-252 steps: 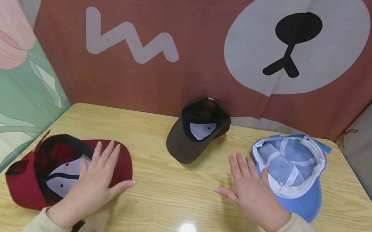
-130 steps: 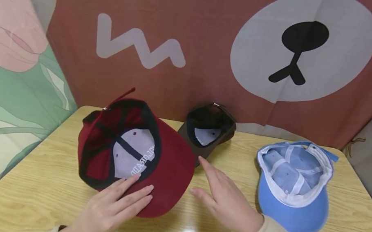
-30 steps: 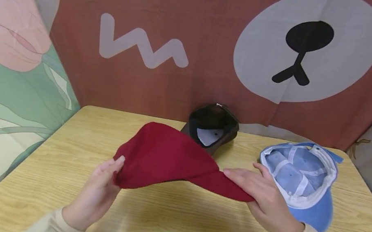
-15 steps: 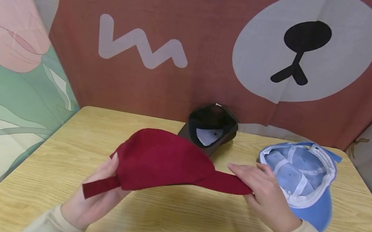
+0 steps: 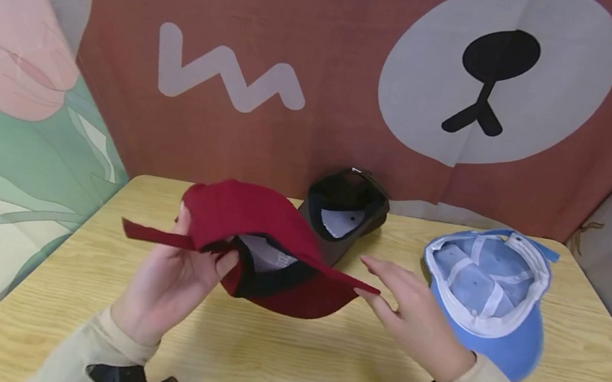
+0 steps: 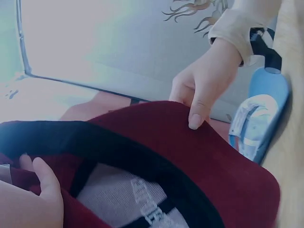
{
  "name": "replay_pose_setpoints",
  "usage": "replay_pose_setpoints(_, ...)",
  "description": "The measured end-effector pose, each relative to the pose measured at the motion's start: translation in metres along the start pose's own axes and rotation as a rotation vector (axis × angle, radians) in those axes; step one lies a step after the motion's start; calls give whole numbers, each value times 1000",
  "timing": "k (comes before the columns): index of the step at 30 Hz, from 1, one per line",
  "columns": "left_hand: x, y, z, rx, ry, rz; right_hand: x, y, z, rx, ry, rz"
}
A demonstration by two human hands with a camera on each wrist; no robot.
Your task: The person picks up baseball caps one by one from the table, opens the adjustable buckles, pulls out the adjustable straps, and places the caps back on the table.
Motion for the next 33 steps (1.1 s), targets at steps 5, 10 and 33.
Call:
replay_pose_setpoints(5,-5,-8,3,-26,37,14,8,-17,-28,66,-138,173)
replay_pose_setpoints(10,-6,-13,4,-50,5,53,15,-27,-73,258,-292,315)
replay_pose_setpoints(33,6,3,-29,182,-577,157,-27,-58,-61,-195,-1159,92)
Point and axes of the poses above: each hand's wrist, its own y-axis away from the middle knuckle, its own x-axis out of the back of the hand, z = x × y, the point moved 8 cm from there along -y, towards the middle knuckle, and after that the axes turned 9 degrees about y, right-handed, at the moved point
